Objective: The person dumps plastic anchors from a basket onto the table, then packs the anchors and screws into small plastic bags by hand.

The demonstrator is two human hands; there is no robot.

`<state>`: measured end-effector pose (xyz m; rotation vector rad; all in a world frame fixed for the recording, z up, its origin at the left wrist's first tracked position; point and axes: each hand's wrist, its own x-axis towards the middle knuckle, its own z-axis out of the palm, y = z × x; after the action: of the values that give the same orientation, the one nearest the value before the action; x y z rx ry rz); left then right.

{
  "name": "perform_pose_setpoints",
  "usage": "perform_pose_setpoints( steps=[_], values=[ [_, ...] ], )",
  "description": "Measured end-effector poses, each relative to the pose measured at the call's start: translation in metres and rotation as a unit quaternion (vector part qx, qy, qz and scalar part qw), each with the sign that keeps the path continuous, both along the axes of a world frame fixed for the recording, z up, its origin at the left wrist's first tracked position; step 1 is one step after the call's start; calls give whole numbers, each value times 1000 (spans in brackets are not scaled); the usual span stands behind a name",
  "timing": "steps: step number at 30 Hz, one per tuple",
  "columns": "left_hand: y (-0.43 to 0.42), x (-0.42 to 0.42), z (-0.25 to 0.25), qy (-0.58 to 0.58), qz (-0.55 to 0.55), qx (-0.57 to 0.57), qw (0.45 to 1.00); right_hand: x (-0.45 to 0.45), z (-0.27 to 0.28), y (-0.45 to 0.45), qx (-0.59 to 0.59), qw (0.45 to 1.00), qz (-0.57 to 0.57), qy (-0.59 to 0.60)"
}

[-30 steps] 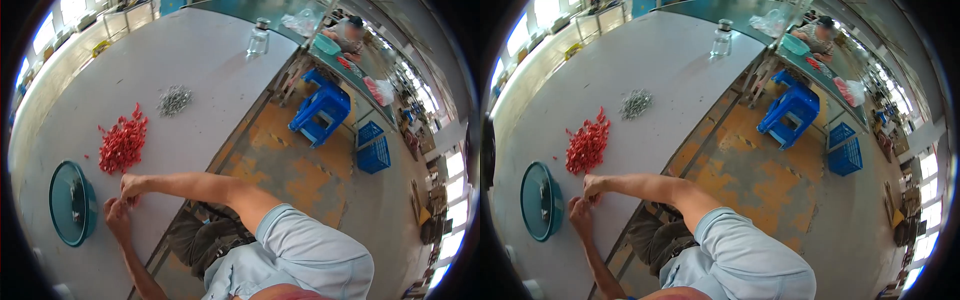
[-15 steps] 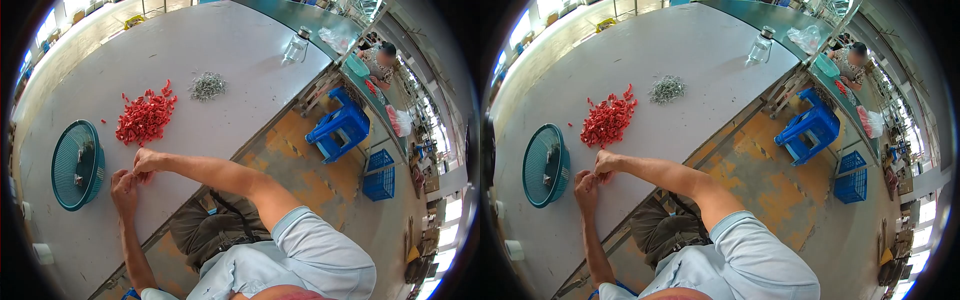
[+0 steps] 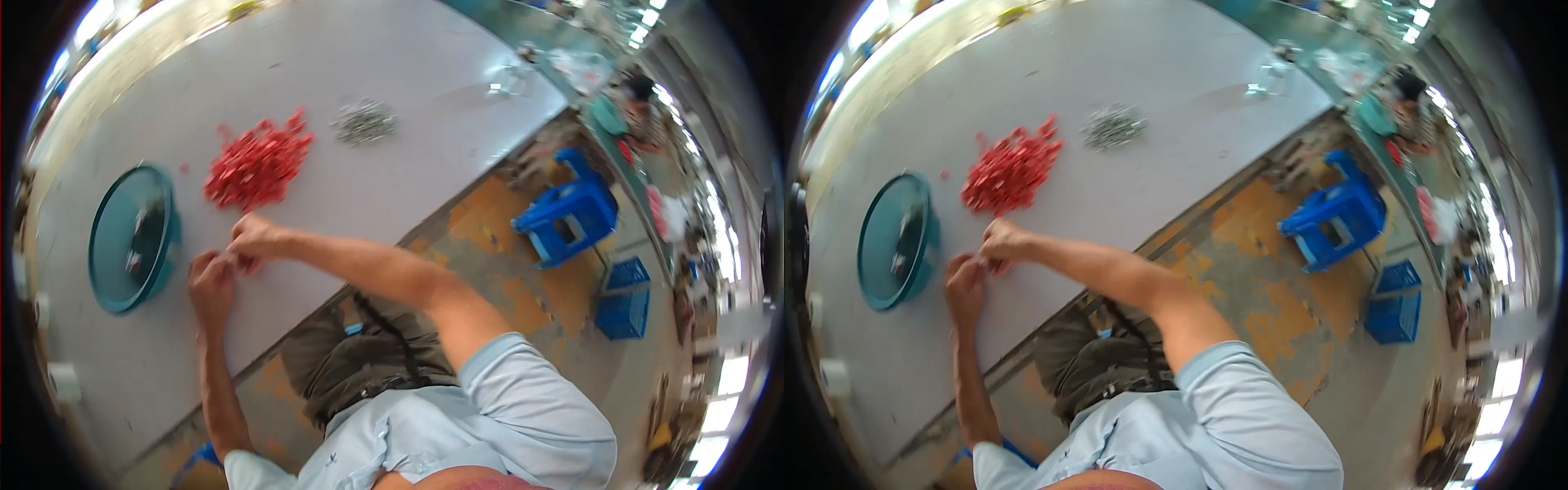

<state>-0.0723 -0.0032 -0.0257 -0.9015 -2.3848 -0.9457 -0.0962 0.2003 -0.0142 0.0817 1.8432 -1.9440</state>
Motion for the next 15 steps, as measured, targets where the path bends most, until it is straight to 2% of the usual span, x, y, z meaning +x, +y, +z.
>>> perform_pose_setpoints(
  steps=[1,3,5,8,10,14,15],
  values=[
    [3,-1,-1,18,3,5,1000,-1,-2,3,5,1000,7,22],
    [4,5,4,21,17,-7,1000,1,6,4,56,998,1,-21],
    [-6,11,10,-15,35,-25,999,2,4,6,27,999,17,-32],
    [-6,10,9,-11,34,5,999,2,5,15,1,999,17,-28],
    [-8,9,9,-12,43,4,999,2,12,15,29,999,12,-30],
    [-9,8,10,-28,25,1,999,-2,-2,26,17,999,2,48],
    [-8,10,10,-22,24,-14,999,3,7,25,73,994,4,80]
  ],
)
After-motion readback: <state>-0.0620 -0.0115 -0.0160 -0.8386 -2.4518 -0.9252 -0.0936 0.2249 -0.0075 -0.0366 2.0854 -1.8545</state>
